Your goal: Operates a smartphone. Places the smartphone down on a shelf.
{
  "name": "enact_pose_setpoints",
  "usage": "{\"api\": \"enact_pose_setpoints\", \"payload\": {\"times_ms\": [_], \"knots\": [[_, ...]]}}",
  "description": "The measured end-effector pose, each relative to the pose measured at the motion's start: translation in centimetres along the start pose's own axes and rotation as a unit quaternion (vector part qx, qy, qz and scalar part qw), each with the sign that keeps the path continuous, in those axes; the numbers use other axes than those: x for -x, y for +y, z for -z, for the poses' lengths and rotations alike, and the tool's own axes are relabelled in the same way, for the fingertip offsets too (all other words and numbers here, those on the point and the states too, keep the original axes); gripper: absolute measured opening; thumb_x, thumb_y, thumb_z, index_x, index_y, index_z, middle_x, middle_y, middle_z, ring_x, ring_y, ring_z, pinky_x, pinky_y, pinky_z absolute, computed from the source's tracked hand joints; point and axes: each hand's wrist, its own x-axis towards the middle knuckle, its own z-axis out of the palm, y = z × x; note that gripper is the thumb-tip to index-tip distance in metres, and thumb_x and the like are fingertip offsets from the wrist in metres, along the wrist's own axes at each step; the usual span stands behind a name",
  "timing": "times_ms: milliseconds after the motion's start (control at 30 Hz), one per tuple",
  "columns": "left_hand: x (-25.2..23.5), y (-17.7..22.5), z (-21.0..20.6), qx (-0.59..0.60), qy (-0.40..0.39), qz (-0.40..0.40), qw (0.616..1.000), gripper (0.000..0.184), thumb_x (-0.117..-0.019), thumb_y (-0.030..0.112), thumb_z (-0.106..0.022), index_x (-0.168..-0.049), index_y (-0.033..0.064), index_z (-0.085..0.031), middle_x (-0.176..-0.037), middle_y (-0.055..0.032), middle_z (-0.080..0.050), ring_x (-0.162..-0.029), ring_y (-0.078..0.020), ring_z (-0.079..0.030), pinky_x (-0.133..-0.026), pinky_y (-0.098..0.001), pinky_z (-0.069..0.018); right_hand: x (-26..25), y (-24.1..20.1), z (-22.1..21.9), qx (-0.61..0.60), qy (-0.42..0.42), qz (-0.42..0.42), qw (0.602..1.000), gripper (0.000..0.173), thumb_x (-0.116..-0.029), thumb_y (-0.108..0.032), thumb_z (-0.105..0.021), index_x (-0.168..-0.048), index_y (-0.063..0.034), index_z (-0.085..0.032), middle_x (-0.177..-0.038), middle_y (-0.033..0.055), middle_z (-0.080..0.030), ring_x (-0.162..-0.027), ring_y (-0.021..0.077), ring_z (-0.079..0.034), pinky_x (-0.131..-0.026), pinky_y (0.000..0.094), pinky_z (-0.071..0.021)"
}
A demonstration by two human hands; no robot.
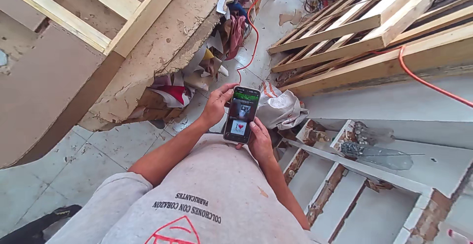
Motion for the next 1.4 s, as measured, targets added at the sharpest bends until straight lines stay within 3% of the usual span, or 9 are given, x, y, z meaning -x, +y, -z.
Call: {"api": "enact_pose_setpoints", "payload": {"times_ms": [400, 1167, 1300, 1400], "knots": [[0.0, -0.2, 0.5, 0.015, -0.005, -0.001, 1.000, 0.045, -0.1100, 0.016, -0.026, -0.140, 0.0046, -0.057, -0.114, -0.0093, -0.072, -0.093, -0.0149, -0.072, -0.083, -0.0343, -0.0611, 0.0, 0.1, -0.5, -0.013, 0.001, -0.003, 1.000, 0.039, -0.1101, -0.021, -0.024, -0.139, -0.0033, -0.044, -0.114, 0.0141, -0.072, -0.085, 0.0263, -0.076, -0.051, 0.0388, -0.0627], [-0.4, -0.2, 1.2, 0.023, -0.002, -0.007, 1.000, 0.045, -0.1100, 0.016, -0.026, -0.141, 0.0048, -0.056, -0.115, -0.0097, -0.072, -0.094, -0.0153, -0.072, -0.083, -0.0357, -0.0616, -1.0, 0.0, -1.3, 0.040, 0.044, -0.013, 0.998, 0.031, -0.1105, -0.015, -0.032, -0.132, -0.0016, -0.049, -0.108, 0.0138, -0.073, -0.079, 0.0245, -0.076, -0.050, 0.0385, -0.0632], [-0.5, 0.0, 0.9, 0.024, -0.002, -0.003, 1.000, 0.043, -0.1101, 0.016, -0.029, -0.141, 0.0045, -0.057, -0.117, -0.0098, -0.071, -0.096, -0.0151, -0.071, -0.085, -0.0347, -0.0608, -0.8, 0.0, -1.0, 0.076, 0.034, -0.014, 0.996, 0.038, -0.0954, 0.002, -0.043, -0.133, 0.0017, -0.047, -0.109, 0.0135, -0.072, -0.081, 0.0245, -0.076, -0.053, 0.0406, -0.0639], [-0.5, 0.3, 0.6, 0.024, -0.001, -0.002, 1.000, 0.039, -0.1089, 0.012, -0.036, -0.141, 0.0031, -0.055, -0.117, -0.0104, -0.071, -0.098, -0.0153, -0.071, -0.089, -0.0352, -0.0603, -0.6, 0.1, -0.7, 0.087, 0.007, -0.001, 0.996, 0.047, -0.0877, 0.004, -0.045, -0.135, 0.0023, -0.045, -0.110, 0.0137, -0.072, -0.084, 0.0253, -0.075, -0.057, 0.0416, -0.0643]]}}
